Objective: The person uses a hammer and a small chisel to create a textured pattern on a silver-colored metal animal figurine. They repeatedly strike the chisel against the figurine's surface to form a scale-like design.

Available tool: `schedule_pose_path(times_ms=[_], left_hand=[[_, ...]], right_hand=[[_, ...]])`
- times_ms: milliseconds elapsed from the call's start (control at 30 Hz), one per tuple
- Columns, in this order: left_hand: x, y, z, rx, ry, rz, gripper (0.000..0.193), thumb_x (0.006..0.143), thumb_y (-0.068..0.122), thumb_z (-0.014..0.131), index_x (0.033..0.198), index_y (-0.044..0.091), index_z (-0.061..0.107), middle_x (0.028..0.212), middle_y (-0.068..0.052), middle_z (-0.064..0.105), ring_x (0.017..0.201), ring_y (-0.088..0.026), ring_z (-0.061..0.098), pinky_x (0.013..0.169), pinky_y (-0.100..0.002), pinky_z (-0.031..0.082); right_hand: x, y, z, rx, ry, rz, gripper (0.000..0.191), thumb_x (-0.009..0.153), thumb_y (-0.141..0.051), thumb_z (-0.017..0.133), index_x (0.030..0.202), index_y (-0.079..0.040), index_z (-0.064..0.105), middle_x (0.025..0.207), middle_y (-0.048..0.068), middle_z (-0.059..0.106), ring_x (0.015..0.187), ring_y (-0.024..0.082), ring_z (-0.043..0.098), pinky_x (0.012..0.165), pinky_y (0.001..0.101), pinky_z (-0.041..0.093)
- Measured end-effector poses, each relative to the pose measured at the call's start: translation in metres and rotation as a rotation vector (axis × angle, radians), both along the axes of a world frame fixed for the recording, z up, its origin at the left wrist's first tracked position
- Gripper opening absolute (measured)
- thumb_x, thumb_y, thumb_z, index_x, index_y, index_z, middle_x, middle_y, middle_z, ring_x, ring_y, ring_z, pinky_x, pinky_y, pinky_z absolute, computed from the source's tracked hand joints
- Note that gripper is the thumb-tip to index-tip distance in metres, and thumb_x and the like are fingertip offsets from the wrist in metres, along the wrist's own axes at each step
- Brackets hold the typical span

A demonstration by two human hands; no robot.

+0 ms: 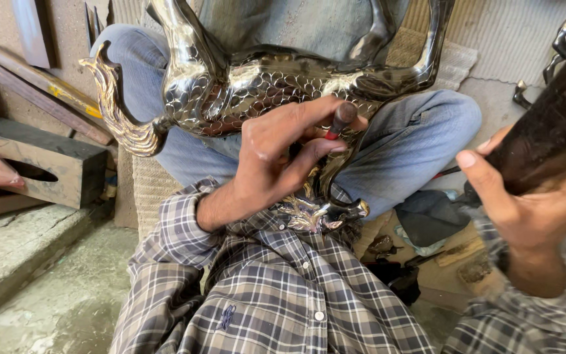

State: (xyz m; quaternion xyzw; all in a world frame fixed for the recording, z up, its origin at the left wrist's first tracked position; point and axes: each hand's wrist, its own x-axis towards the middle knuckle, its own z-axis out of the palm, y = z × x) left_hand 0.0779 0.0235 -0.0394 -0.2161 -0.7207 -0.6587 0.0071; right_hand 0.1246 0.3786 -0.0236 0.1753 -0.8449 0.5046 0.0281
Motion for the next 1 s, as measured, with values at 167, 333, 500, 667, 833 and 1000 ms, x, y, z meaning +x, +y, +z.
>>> schedule_pose_path(times_ms=[167, 333, 500, 667, 833, 1000], left_hand=[[0.001, -0.001, 0.006, -0.036, -0.030, 0.018, 0.039, 0.103, 0.007, 0.077, 0.138, 0.010, 0.061, 0.121, 0.001, 0.077, 0.089, -0.008, 0.076, 0.078, -0.024, 0.059], [0.007, -0.001, 0.002, -0.076, -0.012, 0.071, 0.037, 0.101, 0.007, 0.078, 0.135, 0.008, 0.062, 0.113, -0.002, 0.077, 0.084, -0.011, 0.074, 0.074, -0.026, 0.058], [0.014, 0.005, -0.006, 0.140, -0.093, 0.119, 0.024, 0.106, 0.001, 0.072, 0.129, 0.003, 0.063, 0.115, -0.011, 0.076, 0.096, -0.017, 0.080, 0.077, -0.027, 0.071], [0.017, 0.006, -0.008, 0.047, -0.095, 0.179, 0.026, 0.103, 0.003, 0.078, 0.124, 0.001, 0.063, 0.104, -0.011, 0.076, 0.084, -0.012, 0.078, 0.067, -0.021, 0.065], [0.015, 0.008, -0.010, 0.008, -0.134, 0.217, 0.034, 0.096, 0.002, 0.080, 0.123, -0.004, 0.060, 0.098, -0.013, 0.077, 0.074, -0.011, 0.073, 0.060, -0.021, 0.059], [0.017, 0.013, -0.015, 0.196, -0.137, 0.182, 0.044, 0.101, -0.002, 0.078, 0.132, 0.000, 0.047, 0.106, -0.017, 0.074, 0.082, -0.014, 0.077, 0.064, -0.021, 0.066]], right_hand=[[-0.052, -0.020, 0.061, 0.386, 0.003, 0.210, 0.080, 0.096, 0.008, 0.075, 0.161, -0.012, 0.032, 0.104, 0.013, 0.063, 0.081, 0.018, 0.063, 0.072, 0.0292, 0.055], [-0.089, -0.047, 0.101, 0.672, -0.020, 0.433, 0.076, 0.087, 0.011, 0.074, 0.153, -0.010, 0.045, 0.099, 0.015, 0.064, 0.075, 0.020, 0.060, 0.063, 0.0320, 0.051], [-0.110, -0.064, 0.111, 0.603, -0.053, 0.428, 0.078, 0.082, 0.012, 0.072, 0.152, -0.010, 0.048, 0.098, 0.017, 0.062, 0.074, 0.022, 0.057, 0.062, 0.0343, 0.048], [-0.116, -0.067, 0.117, 0.794, -0.035, 0.502, 0.081, 0.077, 0.011, 0.073, 0.150, -0.015, 0.050, 0.090, 0.014, 0.063, 0.063, 0.017, 0.054, 0.058, 0.0316, 0.049], [-0.118, -0.066, 0.113, 0.932, -0.066, 0.533, 0.080, 0.081, 0.010, 0.073, 0.152, -0.016, 0.051, 0.082, 0.010, 0.063, 0.062, 0.018, 0.053, 0.055, 0.0309, 0.049], [-0.118, -0.053, 0.109, 0.735, 0.057, 0.544, 0.078, 0.083, 0.015, 0.065, 0.156, -0.003, 0.046, 0.099, 0.018, 0.067, 0.074, 0.023, 0.058, 0.064, 0.0334, 0.052]])
